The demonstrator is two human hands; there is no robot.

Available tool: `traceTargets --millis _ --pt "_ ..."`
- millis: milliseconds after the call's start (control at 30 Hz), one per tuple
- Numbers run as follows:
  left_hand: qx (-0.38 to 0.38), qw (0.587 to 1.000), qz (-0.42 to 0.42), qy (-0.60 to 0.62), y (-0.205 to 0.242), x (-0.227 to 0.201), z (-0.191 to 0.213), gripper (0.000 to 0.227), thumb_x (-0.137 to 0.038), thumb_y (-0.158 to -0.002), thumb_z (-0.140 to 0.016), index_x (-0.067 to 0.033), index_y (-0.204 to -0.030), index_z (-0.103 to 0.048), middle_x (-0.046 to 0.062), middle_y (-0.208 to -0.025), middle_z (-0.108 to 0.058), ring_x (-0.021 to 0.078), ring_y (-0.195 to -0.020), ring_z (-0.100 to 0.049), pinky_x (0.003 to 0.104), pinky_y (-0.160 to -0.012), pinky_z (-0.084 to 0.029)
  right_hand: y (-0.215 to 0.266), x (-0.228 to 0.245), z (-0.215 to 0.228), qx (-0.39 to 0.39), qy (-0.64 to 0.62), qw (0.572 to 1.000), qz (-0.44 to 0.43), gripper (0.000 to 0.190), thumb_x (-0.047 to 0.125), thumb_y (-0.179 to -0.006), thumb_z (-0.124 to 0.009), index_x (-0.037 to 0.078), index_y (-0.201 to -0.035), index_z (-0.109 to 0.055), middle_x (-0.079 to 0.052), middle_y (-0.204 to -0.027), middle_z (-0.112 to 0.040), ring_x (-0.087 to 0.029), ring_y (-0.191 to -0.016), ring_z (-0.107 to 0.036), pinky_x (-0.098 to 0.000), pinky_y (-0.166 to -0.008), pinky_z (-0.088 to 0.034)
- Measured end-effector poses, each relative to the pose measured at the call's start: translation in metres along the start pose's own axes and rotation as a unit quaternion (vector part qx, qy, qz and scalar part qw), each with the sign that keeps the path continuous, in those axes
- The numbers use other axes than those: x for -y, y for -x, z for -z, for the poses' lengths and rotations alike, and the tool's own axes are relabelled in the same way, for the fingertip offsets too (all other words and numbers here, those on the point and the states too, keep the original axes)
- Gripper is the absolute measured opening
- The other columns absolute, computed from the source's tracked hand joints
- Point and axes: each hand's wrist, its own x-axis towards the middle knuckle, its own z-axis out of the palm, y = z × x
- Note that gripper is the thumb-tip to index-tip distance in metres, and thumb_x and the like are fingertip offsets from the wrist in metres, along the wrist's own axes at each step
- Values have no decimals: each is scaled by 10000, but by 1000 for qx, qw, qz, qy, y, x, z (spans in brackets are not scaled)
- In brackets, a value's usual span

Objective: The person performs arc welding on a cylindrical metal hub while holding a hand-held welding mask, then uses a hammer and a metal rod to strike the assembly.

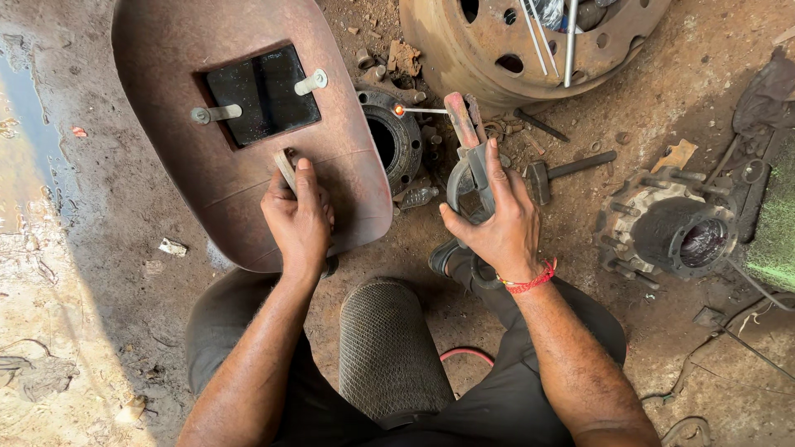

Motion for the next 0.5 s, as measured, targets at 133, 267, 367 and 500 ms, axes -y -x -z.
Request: traceTargets --millis 133,267,367,500 --pt "5 1000 8 3 2 1 0 279 -268 -1095 -560 -62 -907 -536 -24 -559 -464 51 -444 -423 248 -385 -363 0 -1 0 4 2 1000 -1 1086 359 -778 -912 29 -1626 -319 -230 -1172 -657 -364 -1040 -689 -448 -854 -581" --pt "15 1000 11 -10 3 4 0 267 -250 -1093 -559 -57 -909 -546 -23 -557 -484 49 -433 -437 248 -373 -364 0 -1 -1 -1 4 1000 5 1089 354 -774 -915 25 -1623 -318 -236 -1191 -658 -368 -1051 -688 -445 -863 -578" --pt "34 999 10 -4 6 7 -2 230 -240 -1085 -564 -59 -944 -570 -37 -554 -485 46 -431 -446 244 -374 -367 -1 0 -1 3 2 1000 -6 1090 354 -768 -921 20 -1618 -327 -227 -1158 -663 -369 -1029 -688 -449 -863 -575" --pt "75 997 19 -4 16 14 -9 207 -225 -1051 -582 -62 -923 -593 -57 -561 -510 40 -427 -450 249 -368 -356 -4 4 1 2 0 1000 -10 1088 340 -753 -917 28 -1618 -334 -232 -1159 -663 -377 -1019 -684 -458 -864 -573"
